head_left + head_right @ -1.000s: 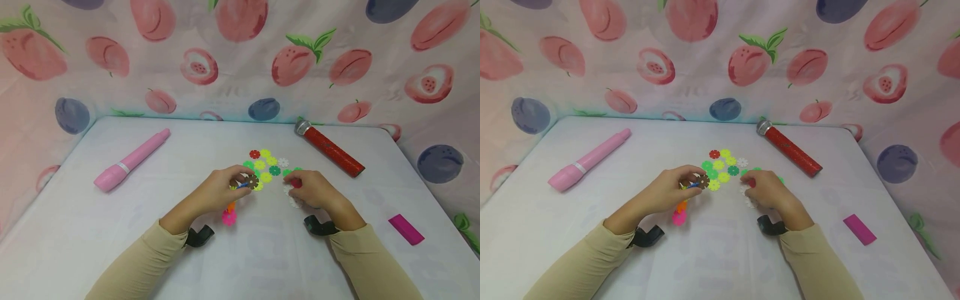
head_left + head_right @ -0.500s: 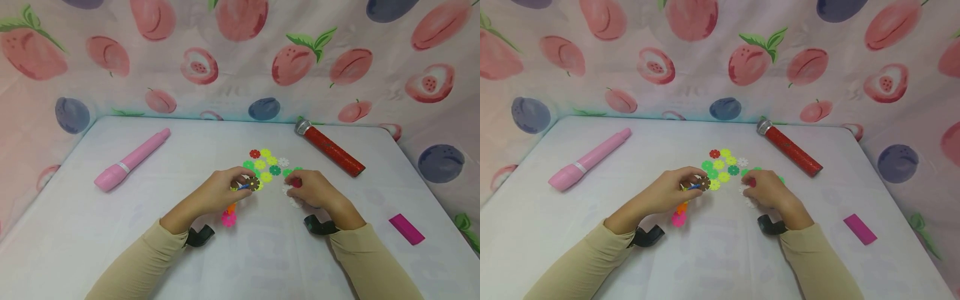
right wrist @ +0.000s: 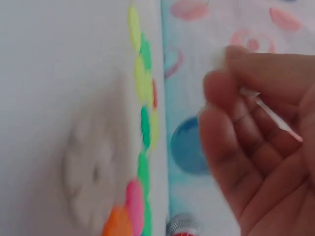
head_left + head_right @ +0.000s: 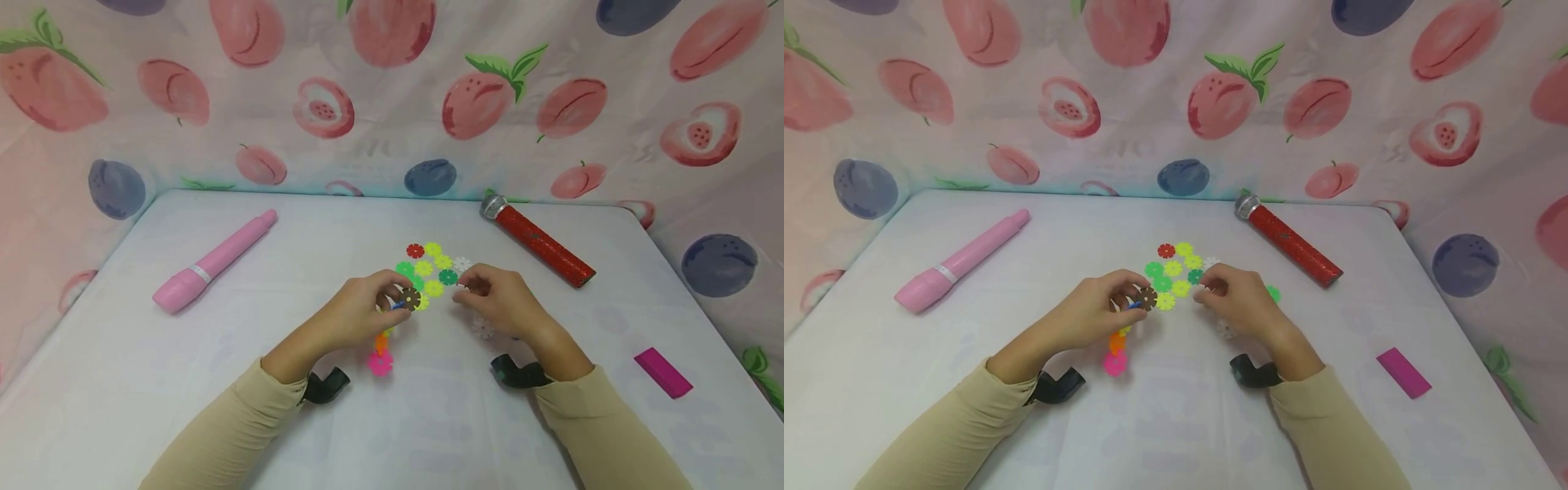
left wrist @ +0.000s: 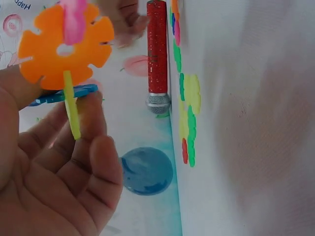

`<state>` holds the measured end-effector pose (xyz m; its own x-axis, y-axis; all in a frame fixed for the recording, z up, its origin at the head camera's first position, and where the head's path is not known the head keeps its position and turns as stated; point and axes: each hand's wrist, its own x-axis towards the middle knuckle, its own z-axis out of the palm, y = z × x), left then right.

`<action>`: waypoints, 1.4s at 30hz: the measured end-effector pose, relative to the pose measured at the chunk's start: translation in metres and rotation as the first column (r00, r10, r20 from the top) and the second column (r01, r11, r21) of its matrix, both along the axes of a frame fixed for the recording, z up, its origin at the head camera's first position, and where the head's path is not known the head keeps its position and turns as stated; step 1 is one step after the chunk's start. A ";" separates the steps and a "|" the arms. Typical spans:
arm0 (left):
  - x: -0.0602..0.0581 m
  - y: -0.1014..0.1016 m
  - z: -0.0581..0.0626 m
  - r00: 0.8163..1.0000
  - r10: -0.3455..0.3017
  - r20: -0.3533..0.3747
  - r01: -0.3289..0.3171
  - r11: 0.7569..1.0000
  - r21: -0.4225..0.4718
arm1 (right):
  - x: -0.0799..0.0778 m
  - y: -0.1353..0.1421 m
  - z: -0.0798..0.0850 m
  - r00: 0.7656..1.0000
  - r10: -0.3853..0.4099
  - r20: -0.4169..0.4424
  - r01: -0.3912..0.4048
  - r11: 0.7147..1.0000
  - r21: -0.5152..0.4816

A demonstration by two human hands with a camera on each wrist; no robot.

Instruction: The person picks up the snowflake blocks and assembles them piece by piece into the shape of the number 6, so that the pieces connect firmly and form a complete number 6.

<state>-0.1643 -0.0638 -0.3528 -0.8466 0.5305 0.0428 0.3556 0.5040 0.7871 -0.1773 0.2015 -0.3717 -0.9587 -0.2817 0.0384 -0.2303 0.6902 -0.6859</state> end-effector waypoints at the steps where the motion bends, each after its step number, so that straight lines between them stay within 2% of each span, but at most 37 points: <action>1: 0.000 0.000 0.000 1.000 0.006 -0.008 -0.006 1.000 0.004 | 0.002 -0.003 0.002 1.000 0.011 -0.020 -0.012 0.998 -0.054; 5: 0.000 0.001 0.001 0.999 0.030 -0.031 -0.029 0.999 0.017 | 0.012 -0.014 0.010 0.995 0.064 -0.080 -0.080 0.971 -0.224; 10: 0.000 0.002 0.002 0.999 0.042 -0.016 -0.042 0.999 0.024 | 0.022 -0.025 0.013 0.992 0.079 -0.098 -0.104 0.956 -0.273; 16: 0.001 0.003 0.002 0.999 0.038 0.015 -0.039 0.999 0.035 | 0.027 -0.032 0.014 0.987 0.067 -0.144 -0.100 0.965 -0.241; 24: 0.002 0.000 0.001 0.998 0.048 -0.030 -0.046 0.998 0.045 | 0.026 -0.034 0.014 0.955 0.119 -0.270 -0.156 0.980 -0.121; 31: 0.003 0.001 0.002 0.999 0.045 -0.012 -0.044 0.997 0.063 | 0.027 -0.034 0.014 0.948 0.125 -0.292 -0.161 0.981 -0.104; 37: 0.003 0.002 0.001 0.998 0.045 -0.033 -0.043 0.997 0.067 | 0.028 -0.037 0.013 0.945 0.130 -0.299 -0.162 0.983 -0.085; 42: 0.004 0.002 0.002 0.998 0.049 -0.037 -0.047 0.996 0.076 | 0.029 -0.039 0.011 0.931 0.131 -0.341 -0.167 0.983 -0.078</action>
